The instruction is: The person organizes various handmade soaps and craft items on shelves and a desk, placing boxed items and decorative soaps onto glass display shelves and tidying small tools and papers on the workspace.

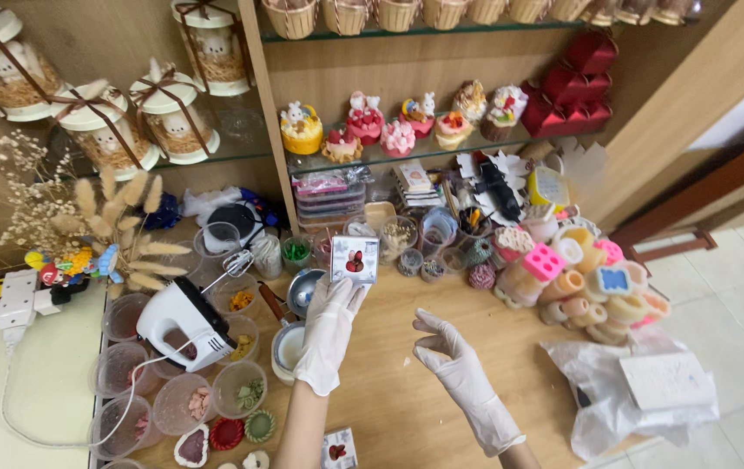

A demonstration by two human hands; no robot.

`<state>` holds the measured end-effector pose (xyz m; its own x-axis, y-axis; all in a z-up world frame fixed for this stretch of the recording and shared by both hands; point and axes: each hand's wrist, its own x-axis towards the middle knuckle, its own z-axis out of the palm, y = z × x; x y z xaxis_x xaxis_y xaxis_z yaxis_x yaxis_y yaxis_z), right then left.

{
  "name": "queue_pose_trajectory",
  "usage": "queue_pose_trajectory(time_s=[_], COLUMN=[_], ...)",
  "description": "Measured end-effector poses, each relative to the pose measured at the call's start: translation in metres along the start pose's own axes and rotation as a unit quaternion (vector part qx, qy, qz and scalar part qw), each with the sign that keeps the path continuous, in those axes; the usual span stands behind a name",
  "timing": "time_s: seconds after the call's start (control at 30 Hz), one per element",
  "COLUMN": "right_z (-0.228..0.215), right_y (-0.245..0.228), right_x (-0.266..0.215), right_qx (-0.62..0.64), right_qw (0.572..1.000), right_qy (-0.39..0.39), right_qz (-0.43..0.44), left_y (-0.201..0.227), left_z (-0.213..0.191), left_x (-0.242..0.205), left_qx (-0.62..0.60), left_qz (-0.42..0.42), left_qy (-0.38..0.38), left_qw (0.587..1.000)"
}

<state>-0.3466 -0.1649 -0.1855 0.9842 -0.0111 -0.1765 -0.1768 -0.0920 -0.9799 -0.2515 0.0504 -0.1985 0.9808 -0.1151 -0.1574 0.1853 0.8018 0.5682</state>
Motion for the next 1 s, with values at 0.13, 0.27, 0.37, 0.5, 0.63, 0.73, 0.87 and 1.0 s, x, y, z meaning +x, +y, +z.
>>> queue_pose_trajectory(time_s=[0.13, 0.27, 0.37, 0.5, 0.63, 0.73, 0.87, 1.0], right_z=[-0.015, -0.039, -0.063, -0.105, -0.134, -0.143, -0.142, -0.132], right_y=[-0.002, 0.008, 0.041, 0.126, 0.202, 0.219, 0.227, 0.232], right_x=[0.043, 0.078, 0.096, 0.112, 0.121, 0.124, 0.132, 0.135], right_qx=[0.021, 0.000, 0.007, 0.051, 0.035, 0.002, 0.068, 0.086], right_qw=[0.999, 0.999, 0.999, 0.996, 0.996, 0.998, 0.997, 0.994], right_qy=[-0.026, -0.046, -0.051, -0.071, -0.042, -0.034, -0.036, -0.048], right_qz=[-0.021, -0.022, -0.002, 0.000, 0.070, 0.050, 0.021, 0.050], left_y=[-0.008, -0.015, -0.004, 0.005, 0.003, -0.001, -0.001, 0.001], left_z=[-0.015, -0.048, -0.059, -0.057, -0.060, -0.070, -0.073, -0.063], left_x=[0.054, 0.132, 0.186, 0.230, 0.260, 0.277, 0.287, 0.289], left_qx=[-0.052, -0.090, -0.087, -0.068, -0.022, -0.055, -0.069, -0.062], left_qz=[0.019, 0.086, 0.139, 0.163, 0.179, 0.216, 0.229, 0.246], left_qy=[0.025, -0.001, 0.020, 0.105, 0.155, 0.134, 0.153, 0.185], left_qw=[0.998, 0.992, 0.986, 0.979, 0.971, 0.966, 0.959, 0.949])
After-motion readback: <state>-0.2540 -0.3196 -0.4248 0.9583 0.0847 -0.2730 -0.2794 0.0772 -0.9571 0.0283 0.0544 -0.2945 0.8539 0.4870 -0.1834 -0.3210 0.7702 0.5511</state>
